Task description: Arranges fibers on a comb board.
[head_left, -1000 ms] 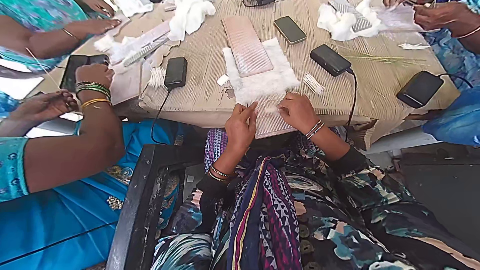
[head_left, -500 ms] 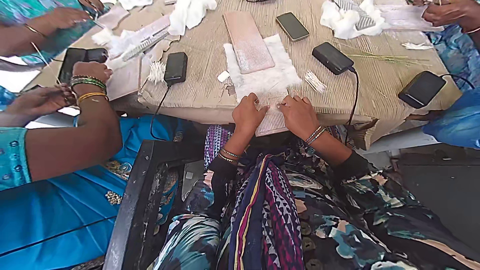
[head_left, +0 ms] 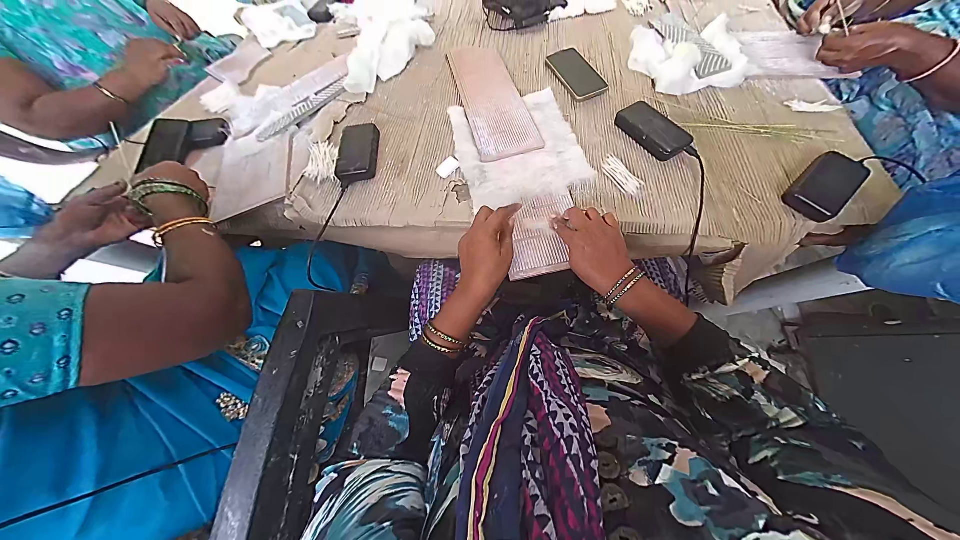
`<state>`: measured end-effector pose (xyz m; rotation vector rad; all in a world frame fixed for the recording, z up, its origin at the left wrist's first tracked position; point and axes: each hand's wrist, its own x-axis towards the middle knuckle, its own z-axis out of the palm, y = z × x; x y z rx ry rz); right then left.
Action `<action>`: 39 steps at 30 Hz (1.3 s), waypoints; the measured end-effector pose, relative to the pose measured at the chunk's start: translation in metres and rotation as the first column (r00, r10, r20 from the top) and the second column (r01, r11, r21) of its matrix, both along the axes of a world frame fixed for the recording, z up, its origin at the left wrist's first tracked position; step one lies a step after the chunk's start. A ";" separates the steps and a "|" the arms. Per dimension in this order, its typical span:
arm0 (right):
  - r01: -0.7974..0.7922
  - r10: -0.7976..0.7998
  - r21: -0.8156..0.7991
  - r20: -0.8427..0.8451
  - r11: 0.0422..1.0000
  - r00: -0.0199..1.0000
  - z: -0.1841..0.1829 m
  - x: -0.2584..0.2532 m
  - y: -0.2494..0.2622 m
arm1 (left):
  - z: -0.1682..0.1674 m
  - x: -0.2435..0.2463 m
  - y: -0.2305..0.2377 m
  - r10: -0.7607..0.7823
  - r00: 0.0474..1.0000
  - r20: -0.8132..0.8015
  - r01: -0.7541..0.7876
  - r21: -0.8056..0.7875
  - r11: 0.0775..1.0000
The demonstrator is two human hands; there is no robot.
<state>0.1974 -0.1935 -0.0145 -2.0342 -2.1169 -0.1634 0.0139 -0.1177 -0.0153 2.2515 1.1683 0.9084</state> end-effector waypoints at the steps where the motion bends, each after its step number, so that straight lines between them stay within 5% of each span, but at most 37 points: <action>1: 0.000 0.001 0.019 -0.016 1.000 1.000 -0.002 0.001 0.000 | -0.002 -0.002 0.000 -0.014 1.000 0.010 0.013 0.021 1.000; 9: 0.076 -0.002 0.245 -0.286 0.966 0.958 -0.021 0.010 -0.002 | -0.011 -0.015 0.013 -0.083 0.996 -0.030 0.083 0.010 0.996; 18: 0.008 0.046 0.227 -0.232 0.974 0.972 -0.010 0.003 0.001 | -0.003 -0.008 0.014 -0.096 0.961 -0.261 0.102 0.010 0.995; 24: -0.143 0.104 -0.287 -0.148 0.947 0.984 0.011 -0.027 0.018 | 0.005 -0.005 0.010 -0.094 0.929 -0.357 0.099 -0.005 0.995; 32: -0.257 0.193 -0.504 -0.177 0.824 0.965 0.033 -0.019 -0.042 | 0.004 -0.031 -0.021 -0.163 0.960 -0.226 0.160 -0.032 0.987; 37: -0.275 0.293 0.101 -0.298 0.956 0.908 0.025 -0.012 -0.032 | -0.016 -0.034 -0.035 -0.066 0.995 -0.071 0.078 0.179 0.981; 39: -0.255 0.259 0.044 -0.208 0.966 0.943 0.022 -0.016 -0.010 | -0.019 -0.031 -0.029 -0.010 0.997 -0.073 0.024 0.198 0.980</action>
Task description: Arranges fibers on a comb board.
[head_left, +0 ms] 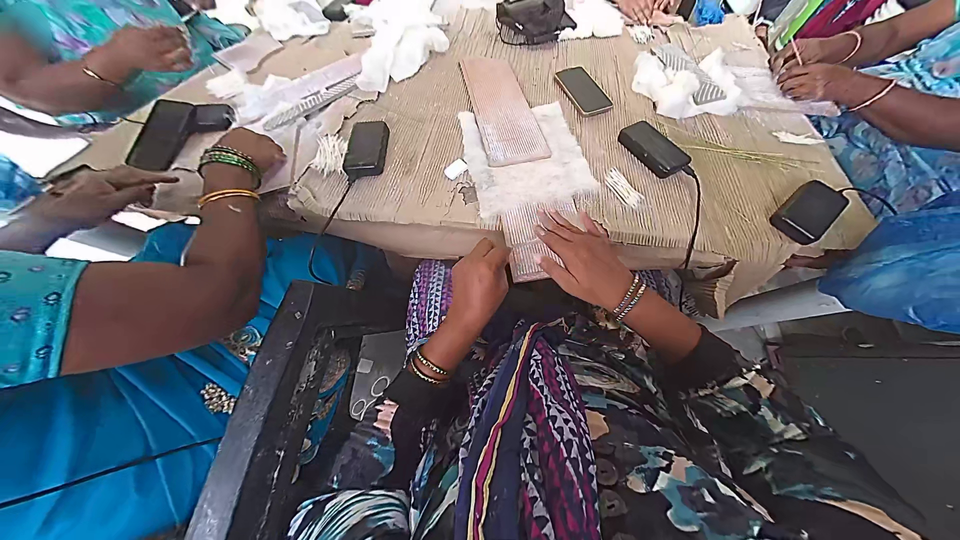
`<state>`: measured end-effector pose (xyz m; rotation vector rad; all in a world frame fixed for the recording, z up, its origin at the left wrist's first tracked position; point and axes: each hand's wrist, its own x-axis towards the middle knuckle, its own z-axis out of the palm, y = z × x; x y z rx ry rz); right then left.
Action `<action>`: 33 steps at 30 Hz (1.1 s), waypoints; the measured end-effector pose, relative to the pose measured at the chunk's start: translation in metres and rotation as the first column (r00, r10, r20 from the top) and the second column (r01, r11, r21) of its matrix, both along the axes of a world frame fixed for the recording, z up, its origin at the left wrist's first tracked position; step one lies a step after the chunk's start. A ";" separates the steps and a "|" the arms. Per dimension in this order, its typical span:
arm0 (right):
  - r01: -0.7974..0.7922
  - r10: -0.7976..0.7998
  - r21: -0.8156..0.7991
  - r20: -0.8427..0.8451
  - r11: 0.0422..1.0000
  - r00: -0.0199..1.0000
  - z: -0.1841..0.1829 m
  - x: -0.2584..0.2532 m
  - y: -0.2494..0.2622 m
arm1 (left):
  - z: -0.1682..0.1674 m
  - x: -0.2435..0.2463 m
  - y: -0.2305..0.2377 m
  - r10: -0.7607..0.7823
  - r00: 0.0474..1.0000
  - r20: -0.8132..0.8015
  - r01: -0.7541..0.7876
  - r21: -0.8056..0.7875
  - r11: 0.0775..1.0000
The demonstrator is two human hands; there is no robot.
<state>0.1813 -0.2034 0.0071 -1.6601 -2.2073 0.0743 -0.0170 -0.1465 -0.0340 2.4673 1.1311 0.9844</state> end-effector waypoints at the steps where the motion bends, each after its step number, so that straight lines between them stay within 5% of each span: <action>1: 0.022 -0.018 -0.076 0.055 0.997 0.998 -0.002 -0.003 0.012 | 0.000 0.001 0.003 0.019 1.000 -0.021 -0.020 -0.011 1.000; 5: 0.072 -0.025 -0.297 0.158 0.952 0.987 -0.019 -0.010 0.040 | -0.001 0.003 0.011 0.036 0.997 -0.066 -0.038 -0.019 0.999; 9: 0.050 0.009 -0.362 0.160 0.931 0.987 -0.019 -0.008 0.006 | -0.004 -0.004 0.000 -0.011 0.998 -0.059 0.010 -0.019 1.000; 15: -0.027 0.134 -0.586 0.141 0.810 0.981 0.026 0.009 -0.040 | -0.001 -0.010 -0.022 -0.071 0.995 -0.064 0.070 -0.013 0.997; 16: -0.049 0.117 -0.526 0.097 0.849 0.988 0.030 0.012 -0.042 | -0.003 -0.010 -0.024 -0.061 0.997 -0.050 0.061 0.002 0.998; 18: -0.047 0.041 -0.146 -0.048 0.988 0.998 0.018 0.011 -0.036 | -0.007 -0.010 -0.023 -0.019 1.000 -0.019 0.020 0.048 0.999; 20: 0.004 0.001 0.076 -0.066 0.997 0.998 0.002 0.006 -0.015 | -0.008 -0.008 -0.013 0.020 1.000 -0.003 -0.019 0.078 0.997; 25: 0.066 -0.015 -0.347 0.146 0.935 0.989 -0.009 -0.011 0.027 | -0.002 -0.002 0.010 0.043 0.997 -0.066 -0.041 0.032 0.999; 33: -0.027 0.157 -0.587 0.171 0.809 0.973 0.028 0.006 -0.025 | 0.001 -0.006 -0.010 -0.025 0.988 -0.153 0.029 0.026 0.999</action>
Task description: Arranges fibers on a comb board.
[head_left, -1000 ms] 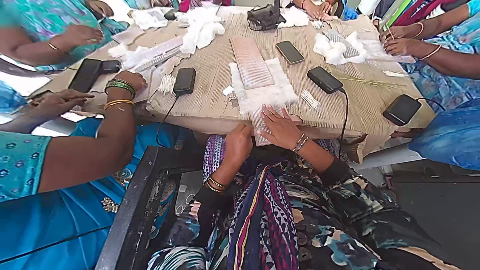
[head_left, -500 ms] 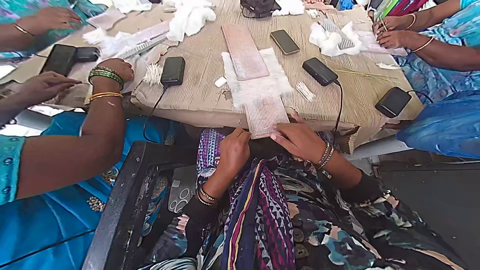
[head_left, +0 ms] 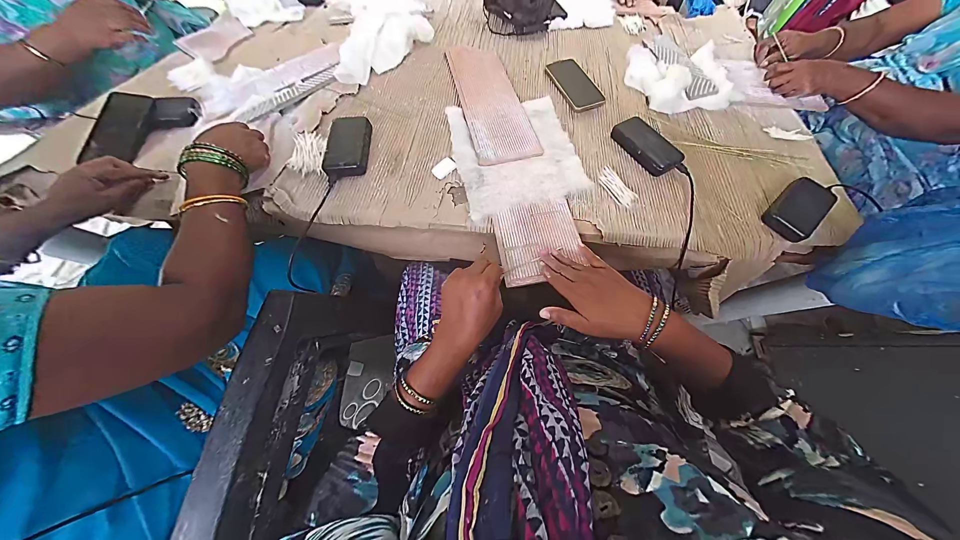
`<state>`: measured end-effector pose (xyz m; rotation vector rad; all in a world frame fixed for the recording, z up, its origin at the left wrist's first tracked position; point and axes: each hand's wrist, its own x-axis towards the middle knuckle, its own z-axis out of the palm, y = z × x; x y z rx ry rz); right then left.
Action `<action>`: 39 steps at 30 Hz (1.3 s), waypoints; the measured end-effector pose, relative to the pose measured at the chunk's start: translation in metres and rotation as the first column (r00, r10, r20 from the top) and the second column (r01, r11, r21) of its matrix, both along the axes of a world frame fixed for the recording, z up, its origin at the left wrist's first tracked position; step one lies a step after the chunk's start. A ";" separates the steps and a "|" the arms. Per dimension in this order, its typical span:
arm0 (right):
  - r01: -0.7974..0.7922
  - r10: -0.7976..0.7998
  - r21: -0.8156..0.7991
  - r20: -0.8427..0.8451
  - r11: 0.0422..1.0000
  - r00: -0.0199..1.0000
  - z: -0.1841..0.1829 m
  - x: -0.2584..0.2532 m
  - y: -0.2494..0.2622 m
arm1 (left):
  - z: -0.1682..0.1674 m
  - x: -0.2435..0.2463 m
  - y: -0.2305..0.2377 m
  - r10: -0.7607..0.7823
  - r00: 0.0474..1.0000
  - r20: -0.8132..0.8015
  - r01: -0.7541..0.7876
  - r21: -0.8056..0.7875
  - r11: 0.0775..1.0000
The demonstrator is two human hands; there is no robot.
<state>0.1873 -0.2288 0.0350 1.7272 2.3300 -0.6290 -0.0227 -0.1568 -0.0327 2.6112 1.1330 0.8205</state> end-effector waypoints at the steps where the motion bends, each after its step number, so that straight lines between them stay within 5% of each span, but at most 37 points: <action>1: 0.021 -0.012 0.118 -0.079 0.993 0.997 -0.001 0.004 -0.002 | 0.001 0.000 -0.002 0.003 1.000 -0.001 -0.003 0.000 1.000; 4: 0.160 -0.005 0.609 -0.248 0.777 0.969 -0.028 0.010 0.013 | 0.000 -0.002 -0.005 0.010 1.000 0.014 -0.011 0.016 1.000; 14: 0.078 0.013 0.695 -0.124 0.715 0.992 -0.036 0.002 0.026 | 0.013 0.001 -0.001 -0.052 0.997 -0.062 0.052 0.009 0.999; 19: 0.252 -0.157 0.667 -0.201 0.701 0.967 -0.018 0.051 0.038 | 0.021 -0.004 0.012 0.025 0.999 -0.047 -0.028 -0.064 0.998; 24: 0.745 -0.596 0.261 -0.467 0.613 0.654 0.001 0.138 0.079 | 0.025 -0.024 0.028 0.109 0.994 0.021 -0.098 -0.304 0.948; 29: 0.789 -0.667 0.105 -0.474 0.606 0.575 -0.005 0.166 0.108 | 0.023 -0.027 0.027 0.118 0.981 0.153 -0.047 -0.404 0.914; 31: 0.807 -0.657 0.164 -0.501 0.568 0.564 -0.003 0.162 0.107 | 0.019 -0.031 0.028 0.126 0.973 0.194 -0.032 -0.427 0.904; 34: 0.763 -0.589 0.317 -0.493 0.563 0.640 0.007 0.138 0.104 | 0.014 -0.036 0.030 0.157 0.963 0.219 -0.032 -0.487 0.873; 39: 0.375 -0.251 0.401 -0.327 0.836 0.911 -0.016 0.095 0.112 | 0.016 -0.033 0.027 0.162 0.956 0.246 -0.007 -0.529 0.849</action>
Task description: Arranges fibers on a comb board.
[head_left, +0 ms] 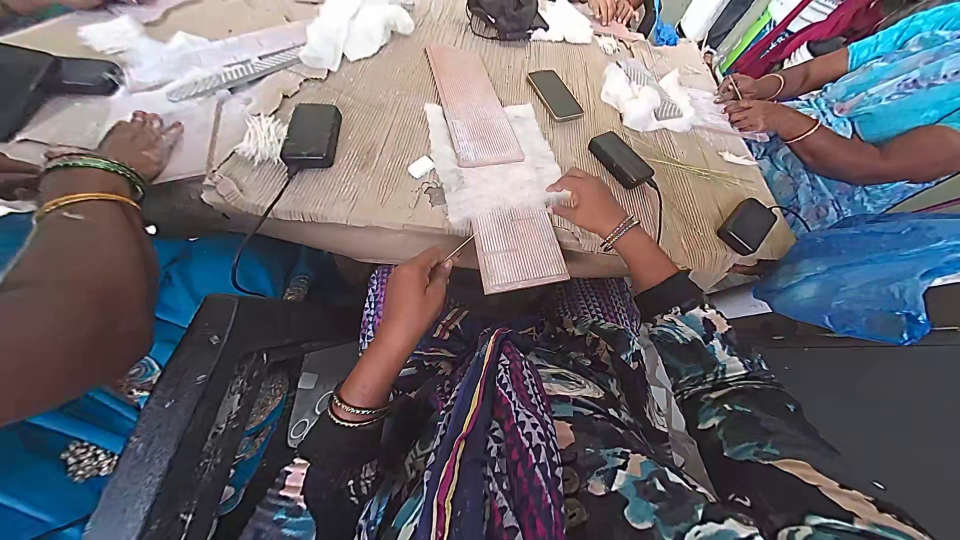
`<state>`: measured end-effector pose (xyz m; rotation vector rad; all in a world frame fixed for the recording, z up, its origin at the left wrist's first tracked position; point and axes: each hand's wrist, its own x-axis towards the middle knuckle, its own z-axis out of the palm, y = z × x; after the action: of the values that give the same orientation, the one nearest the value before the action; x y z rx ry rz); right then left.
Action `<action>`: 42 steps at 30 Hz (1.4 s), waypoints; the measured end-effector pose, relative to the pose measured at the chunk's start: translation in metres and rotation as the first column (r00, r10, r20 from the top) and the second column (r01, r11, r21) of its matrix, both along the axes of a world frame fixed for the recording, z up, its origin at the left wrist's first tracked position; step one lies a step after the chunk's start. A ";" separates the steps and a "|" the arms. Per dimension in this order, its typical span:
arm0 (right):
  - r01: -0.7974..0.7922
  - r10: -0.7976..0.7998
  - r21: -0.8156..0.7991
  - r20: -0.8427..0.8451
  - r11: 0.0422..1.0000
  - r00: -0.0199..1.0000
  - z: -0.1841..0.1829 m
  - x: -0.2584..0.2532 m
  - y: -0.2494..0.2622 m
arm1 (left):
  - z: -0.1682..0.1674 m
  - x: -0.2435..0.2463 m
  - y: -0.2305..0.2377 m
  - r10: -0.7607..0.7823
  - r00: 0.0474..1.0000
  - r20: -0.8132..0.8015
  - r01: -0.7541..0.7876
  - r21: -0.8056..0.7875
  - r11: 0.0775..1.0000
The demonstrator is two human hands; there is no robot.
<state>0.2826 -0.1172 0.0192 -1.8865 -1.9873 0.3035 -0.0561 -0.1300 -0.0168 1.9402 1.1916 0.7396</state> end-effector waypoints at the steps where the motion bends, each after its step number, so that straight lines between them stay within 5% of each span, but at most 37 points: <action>1: -0.034 0.033 0.023 0.035 0.999 0.999 -0.007 -0.008 0.002 | 0.000 0.000 -0.001 0.000 1.000 0.005 0.000 0.003 1.000; 7: -0.131 0.090 0.205 0.198 0.970 0.976 -0.028 -0.032 -0.004 | -0.003 -0.003 -0.005 0.016 1.000 0.027 -0.015 -0.019 1.000; 12: -0.168 0.132 0.175 0.197 0.970 0.971 -0.027 -0.020 -0.025 | -0.005 -0.003 -0.003 0.015 0.999 0.028 -0.015 -0.004 1.000; 15: -0.133 0.135 0.271 0.015 0.953 0.991 -0.031 0.000 -0.057 | -0.004 -0.002 -0.003 0.014 1.000 0.021 -0.013 -0.029 0.999; 17: 0.032 0.058 0.313 -0.275 0.949 0.960 -0.028 0.013 -0.079 | -0.004 0.002 -0.005 0.000 1.000 0.028 0.001 -0.053 0.999; 20: 0.361 -0.008 0.266 -0.795 0.894 0.607 -0.012 0.026 -0.097 | -0.004 0.009 -0.008 -0.016 0.999 0.033 0.018 -0.055 0.998; 23: 0.485 0.121 0.234 -0.960 0.843 0.252 0.006 0.039 -0.094 | -0.003 0.014 -0.010 -0.029 0.998 0.047 0.031 -0.048 0.998; 28: 0.339 0.139 0.176 -0.982 0.924 0.130 0.025 0.002 -0.095 | 0.011 0.022 -0.012 0.006 0.958 0.287 0.026 -0.110 0.994; 34: 0.148 0.043 0.034 -0.998 0.988 -0.056 -0.004 -0.081 -0.082 | 0.025 0.058 -0.016 -0.081 0.874 0.480 0.227 -0.255 0.940; 38: 0.080 0.013 0.009 -0.999 0.997 -0.051 -0.013 -0.097 -0.081 | 0.019 0.077 -0.010 0.031 0.812 0.583 0.184 -0.305 0.935; 42: 0.004 0.045 0.047 -0.978 0.999 0.203 -0.012 -0.081 -0.070 | 0.014 0.070 -0.005 0.018 0.828 0.561 0.179 -0.293 0.939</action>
<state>0.2015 -0.1877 0.0071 -1.0164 -1.0154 1.1477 0.0143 -0.1354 -0.0028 1.3451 0.7971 0.9105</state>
